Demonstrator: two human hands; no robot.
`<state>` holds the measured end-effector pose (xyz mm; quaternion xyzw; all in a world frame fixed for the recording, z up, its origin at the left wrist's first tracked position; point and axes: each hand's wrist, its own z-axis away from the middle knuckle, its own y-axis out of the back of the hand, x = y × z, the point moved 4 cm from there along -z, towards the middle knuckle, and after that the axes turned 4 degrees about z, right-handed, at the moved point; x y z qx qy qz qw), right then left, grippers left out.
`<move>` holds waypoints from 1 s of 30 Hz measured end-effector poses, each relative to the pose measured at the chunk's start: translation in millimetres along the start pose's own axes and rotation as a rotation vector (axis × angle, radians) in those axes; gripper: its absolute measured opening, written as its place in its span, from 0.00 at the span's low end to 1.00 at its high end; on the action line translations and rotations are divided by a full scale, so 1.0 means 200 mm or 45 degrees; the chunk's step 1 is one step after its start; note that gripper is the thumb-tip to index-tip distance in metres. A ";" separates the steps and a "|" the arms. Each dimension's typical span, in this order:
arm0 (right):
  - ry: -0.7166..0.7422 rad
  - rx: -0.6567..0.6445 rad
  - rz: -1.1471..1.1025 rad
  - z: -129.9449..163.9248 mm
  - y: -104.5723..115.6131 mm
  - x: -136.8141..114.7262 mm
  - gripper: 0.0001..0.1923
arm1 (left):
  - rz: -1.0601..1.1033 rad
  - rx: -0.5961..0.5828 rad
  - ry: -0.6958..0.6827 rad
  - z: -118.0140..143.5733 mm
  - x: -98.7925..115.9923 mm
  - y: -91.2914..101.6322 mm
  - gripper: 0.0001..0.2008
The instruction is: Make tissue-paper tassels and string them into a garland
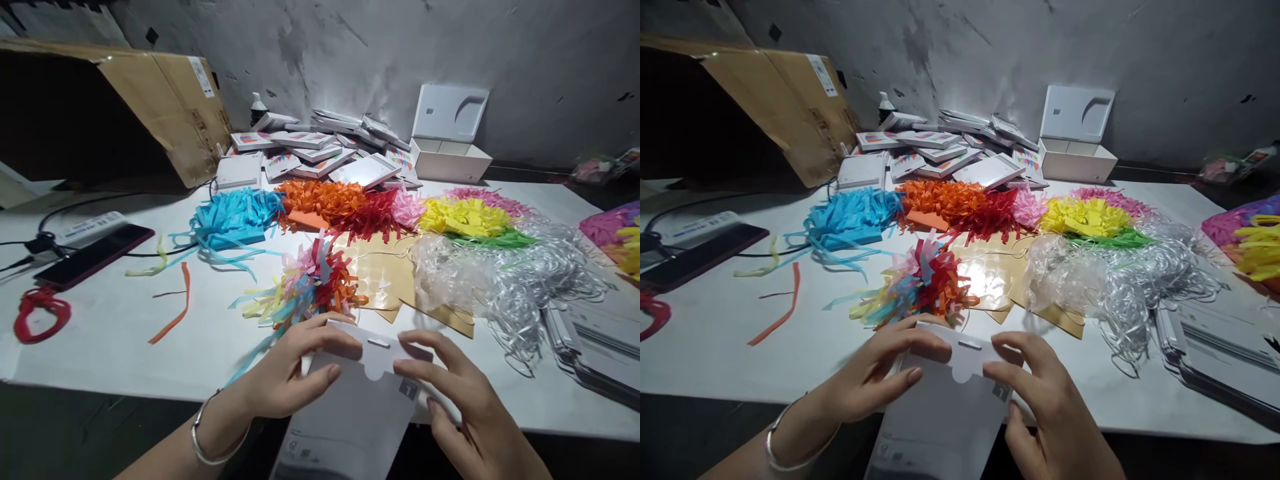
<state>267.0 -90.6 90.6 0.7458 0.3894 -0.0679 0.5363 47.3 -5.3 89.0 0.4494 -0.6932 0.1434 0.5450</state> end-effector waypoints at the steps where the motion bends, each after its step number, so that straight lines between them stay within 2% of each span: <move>1: 0.014 0.001 0.082 -0.03 -0.01 -0.02 0.16 | -0.023 -0.020 0.006 0.00 0.00 -0.02 0.11; 5: 0.076 0.014 0.280 -0.14 -0.07 -0.05 0.16 | -0.034 -0.080 0.014 0.00 -0.01 -0.06 0.12; 12: 0.147 -0.165 0.359 -0.19 -0.12 -0.02 0.18 | -0.011 -0.041 0.006 0.00 -0.04 -0.06 0.14; 21: 0.017 -0.205 0.243 -0.22 -0.14 0.02 0.14 | -0.015 0.000 -0.056 -0.01 -0.06 -0.08 0.17; 30: 0.002 -0.191 0.329 -0.23 -0.15 0.02 0.12 | -0.096 0.033 -0.064 -0.01 -0.06 -0.08 0.19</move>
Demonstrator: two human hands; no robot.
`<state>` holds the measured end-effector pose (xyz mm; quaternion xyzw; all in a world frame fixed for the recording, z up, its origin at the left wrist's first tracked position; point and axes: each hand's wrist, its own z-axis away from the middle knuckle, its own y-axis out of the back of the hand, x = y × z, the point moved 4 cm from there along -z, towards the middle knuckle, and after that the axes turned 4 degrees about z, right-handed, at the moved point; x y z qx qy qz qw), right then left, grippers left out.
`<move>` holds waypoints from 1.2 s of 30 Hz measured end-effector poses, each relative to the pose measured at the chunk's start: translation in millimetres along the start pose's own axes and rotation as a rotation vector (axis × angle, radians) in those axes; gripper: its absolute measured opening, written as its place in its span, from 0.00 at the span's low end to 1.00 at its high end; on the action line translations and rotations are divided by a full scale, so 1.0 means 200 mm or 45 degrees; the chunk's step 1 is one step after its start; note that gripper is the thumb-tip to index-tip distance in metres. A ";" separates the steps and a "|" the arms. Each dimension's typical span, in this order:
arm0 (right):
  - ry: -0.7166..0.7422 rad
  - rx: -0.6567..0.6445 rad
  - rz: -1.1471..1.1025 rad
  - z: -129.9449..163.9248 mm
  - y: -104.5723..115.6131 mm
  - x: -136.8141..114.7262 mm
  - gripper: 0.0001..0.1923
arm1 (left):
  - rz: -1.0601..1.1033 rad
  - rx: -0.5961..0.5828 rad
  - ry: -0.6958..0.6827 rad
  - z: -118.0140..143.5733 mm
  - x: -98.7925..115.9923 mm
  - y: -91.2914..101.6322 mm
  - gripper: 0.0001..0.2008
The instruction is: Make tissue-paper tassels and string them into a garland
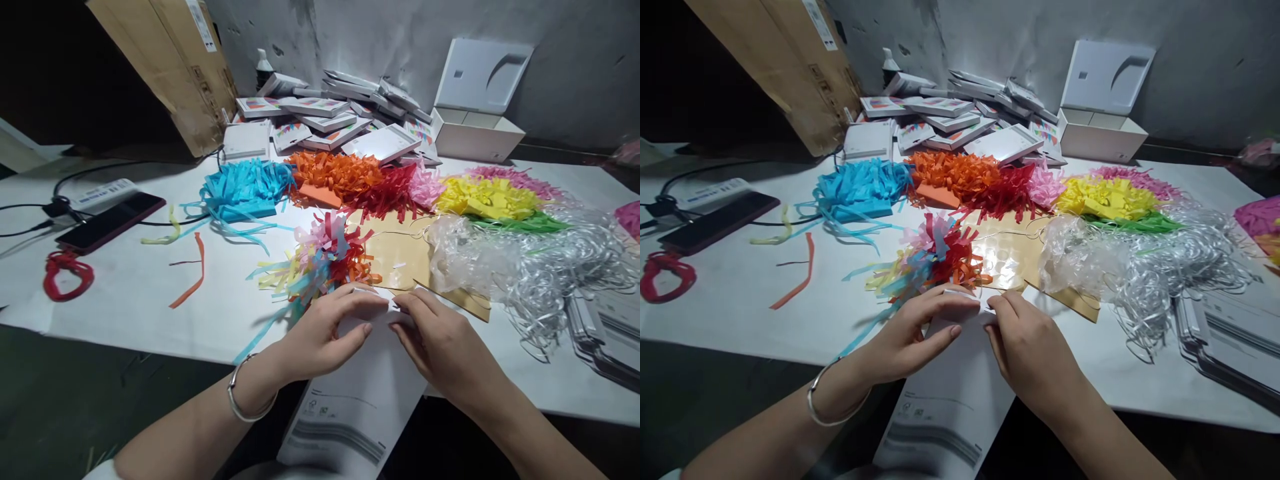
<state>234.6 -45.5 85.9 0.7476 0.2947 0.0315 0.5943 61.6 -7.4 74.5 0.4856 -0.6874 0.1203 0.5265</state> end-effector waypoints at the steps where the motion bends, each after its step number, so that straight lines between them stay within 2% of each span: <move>1: -0.019 -0.022 0.008 0.00 0.00 0.00 0.11 | -0.001 0.006 -0.008 0.00 0.00 0.00 0.18; 6: -0.158 -0.172 -0.051 -0.04 0.01 0.02 0.07 | -0.009 0.059 -0.034 0.01 -0.02 -0.03 0.14; 10: -0.150 -0.269 -0.248 -0.05 0.03 0.02 0.10 | -0.014 0.070 -0.089 0.01 -0.03 -0.04 0.17; 20: -0.088 -0.272 -0.427 -0.04 0.08 0.03 0.16 | -0.021 0.050 -0.049 0.00 -0.02 -0.04 0.12; 30: 0.033 -0.096 -0.106 -0.02 -0.02 0.06 0.14 | -0.070 0.007 0.016 0.01 -0.06 -0.05 0.15; 36: 0.039 -0.091 0.015 -0.04 -0.02 0.08 0.13 | -0.042 0.002 0.030 -0.01 -0.05 -0.04 0.15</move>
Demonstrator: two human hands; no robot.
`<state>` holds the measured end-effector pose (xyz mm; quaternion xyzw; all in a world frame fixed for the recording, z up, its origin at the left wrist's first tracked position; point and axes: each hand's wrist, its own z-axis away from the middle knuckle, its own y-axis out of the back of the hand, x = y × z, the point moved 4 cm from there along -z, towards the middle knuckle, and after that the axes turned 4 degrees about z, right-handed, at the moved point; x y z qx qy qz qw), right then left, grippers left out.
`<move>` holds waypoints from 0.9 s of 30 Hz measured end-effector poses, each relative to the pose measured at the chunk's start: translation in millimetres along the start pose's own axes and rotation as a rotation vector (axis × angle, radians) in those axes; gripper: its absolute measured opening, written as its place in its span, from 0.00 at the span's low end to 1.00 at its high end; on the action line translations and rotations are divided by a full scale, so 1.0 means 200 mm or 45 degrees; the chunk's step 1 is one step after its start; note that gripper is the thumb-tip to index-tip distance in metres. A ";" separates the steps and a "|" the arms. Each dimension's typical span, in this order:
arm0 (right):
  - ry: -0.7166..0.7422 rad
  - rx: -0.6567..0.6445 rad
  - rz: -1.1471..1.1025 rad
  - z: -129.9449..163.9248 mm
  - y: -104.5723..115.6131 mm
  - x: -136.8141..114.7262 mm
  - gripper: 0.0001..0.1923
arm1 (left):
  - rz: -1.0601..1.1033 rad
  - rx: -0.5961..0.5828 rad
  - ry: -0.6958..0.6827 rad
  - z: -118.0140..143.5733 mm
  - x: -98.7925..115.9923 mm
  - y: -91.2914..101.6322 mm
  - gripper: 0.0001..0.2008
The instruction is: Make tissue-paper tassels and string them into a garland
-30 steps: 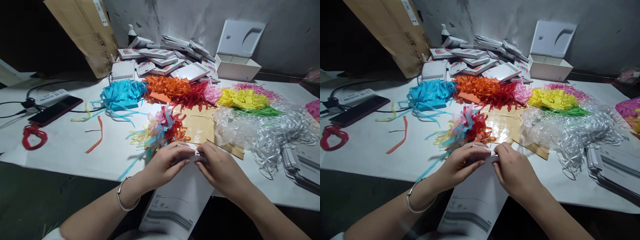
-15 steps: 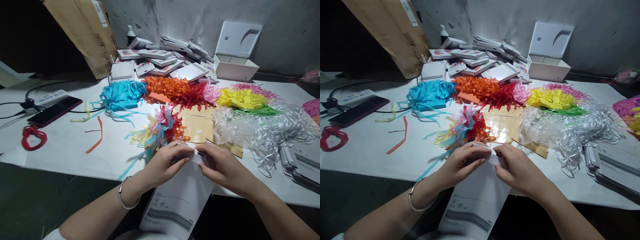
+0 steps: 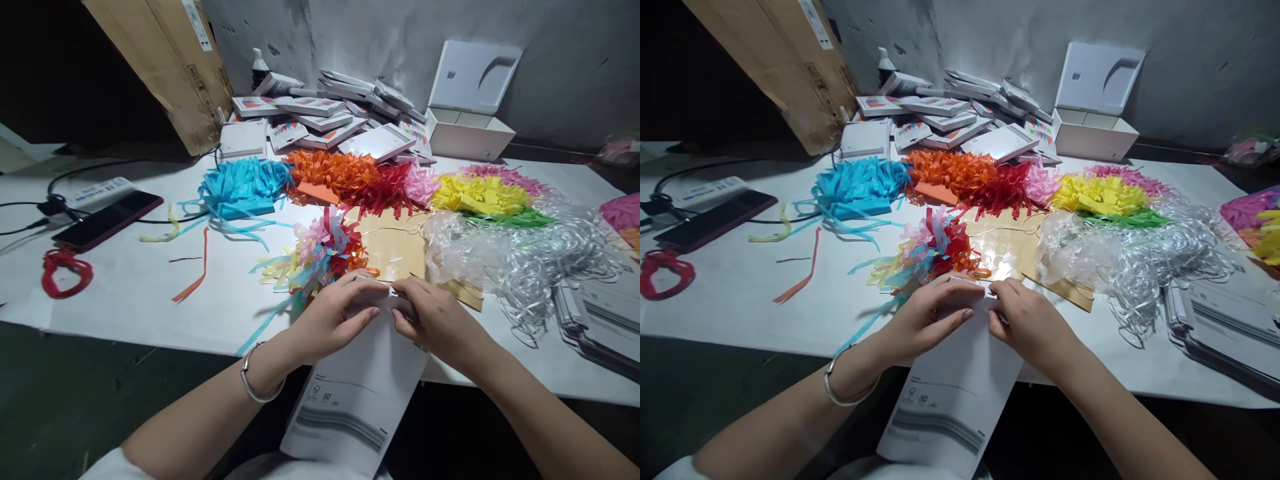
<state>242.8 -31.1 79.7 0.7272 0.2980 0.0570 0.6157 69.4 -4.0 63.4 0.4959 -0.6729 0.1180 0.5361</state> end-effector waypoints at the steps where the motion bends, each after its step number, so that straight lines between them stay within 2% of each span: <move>1: 0.003 -0.003 0.011 0.00 0.00 0.00 0.13 | 0.006 0.001 -0.003 0.00 0.00 0.00 0.16; 8: 0.001 -0.040 0.129 0.00 0.01 0.00 0.09 | 0.081 -0.013 -0.025 -0.02 -0.01 0.00 0.19; 15: 0.005 -0.187 0.281 -0.01 0.03 0.00 0.08 | 0.119 -0.025 -0.028 -0.03 0.00 0.00 0.20; 27: -0.077 -0.238 0.187 0.00 0.13 -0.02 0.07 | 0.154 -0.113 -0.110 -0.03 0.08 -0.03 0.23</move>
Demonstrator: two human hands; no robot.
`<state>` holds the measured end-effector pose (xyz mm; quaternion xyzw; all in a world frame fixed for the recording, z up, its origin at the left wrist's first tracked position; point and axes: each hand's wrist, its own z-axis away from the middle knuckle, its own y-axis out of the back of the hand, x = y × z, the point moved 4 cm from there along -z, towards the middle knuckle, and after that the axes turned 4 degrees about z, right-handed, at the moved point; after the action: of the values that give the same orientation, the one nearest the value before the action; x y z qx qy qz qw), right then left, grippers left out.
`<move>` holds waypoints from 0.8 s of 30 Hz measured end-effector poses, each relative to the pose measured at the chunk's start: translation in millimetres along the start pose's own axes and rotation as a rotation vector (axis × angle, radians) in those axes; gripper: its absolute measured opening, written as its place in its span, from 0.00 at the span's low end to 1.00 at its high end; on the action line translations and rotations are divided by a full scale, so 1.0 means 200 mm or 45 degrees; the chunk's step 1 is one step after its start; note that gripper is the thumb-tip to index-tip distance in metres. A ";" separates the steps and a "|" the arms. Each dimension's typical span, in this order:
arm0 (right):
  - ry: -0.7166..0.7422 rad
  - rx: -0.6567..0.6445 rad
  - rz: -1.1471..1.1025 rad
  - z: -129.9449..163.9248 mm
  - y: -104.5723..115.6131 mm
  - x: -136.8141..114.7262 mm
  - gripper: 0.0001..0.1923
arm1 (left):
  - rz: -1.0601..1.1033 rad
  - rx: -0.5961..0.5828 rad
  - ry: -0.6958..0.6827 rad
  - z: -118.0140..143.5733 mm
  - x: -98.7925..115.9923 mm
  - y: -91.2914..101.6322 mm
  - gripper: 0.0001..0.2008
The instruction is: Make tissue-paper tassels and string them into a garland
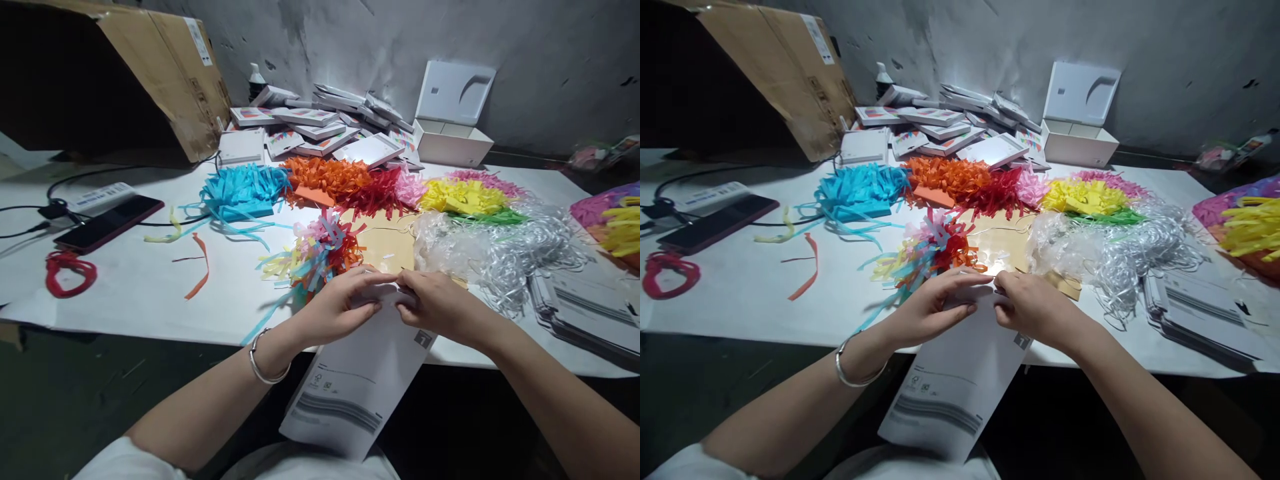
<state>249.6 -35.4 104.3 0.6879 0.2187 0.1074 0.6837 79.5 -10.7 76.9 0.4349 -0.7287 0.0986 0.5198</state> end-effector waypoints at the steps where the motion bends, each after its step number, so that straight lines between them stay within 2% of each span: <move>1: -0.010 0.001 0.006 0.00 0.01 0.00 0.07 | 0.004 -0.006 -0.014 0.00 0.01 0.00 0.23; 10: 0.016 -0.094 -0.013 0.05 0.05 -0.02 0.08 | 0.007 -0.006 -0.079 0.01 0.05 -0.03 0.28; 16: 0.028 -0.152 -0.098 0.09 0.01 -0.06 0.08 | 0.124 -0.029 -0.105 0.05 0.02 -0.06 0.21; 24: 0.034 -0.132 -0.285 0.12 -0.04 -0.11 0.10 | 0.285 0.065 0.065 0.18 -0.06 -0.08 0.19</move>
<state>239.0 -66.7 98.8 0.6214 0.2974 0.0505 0.7231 68.0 -34.4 45.7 0.3614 -0.7564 0.1855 0.5127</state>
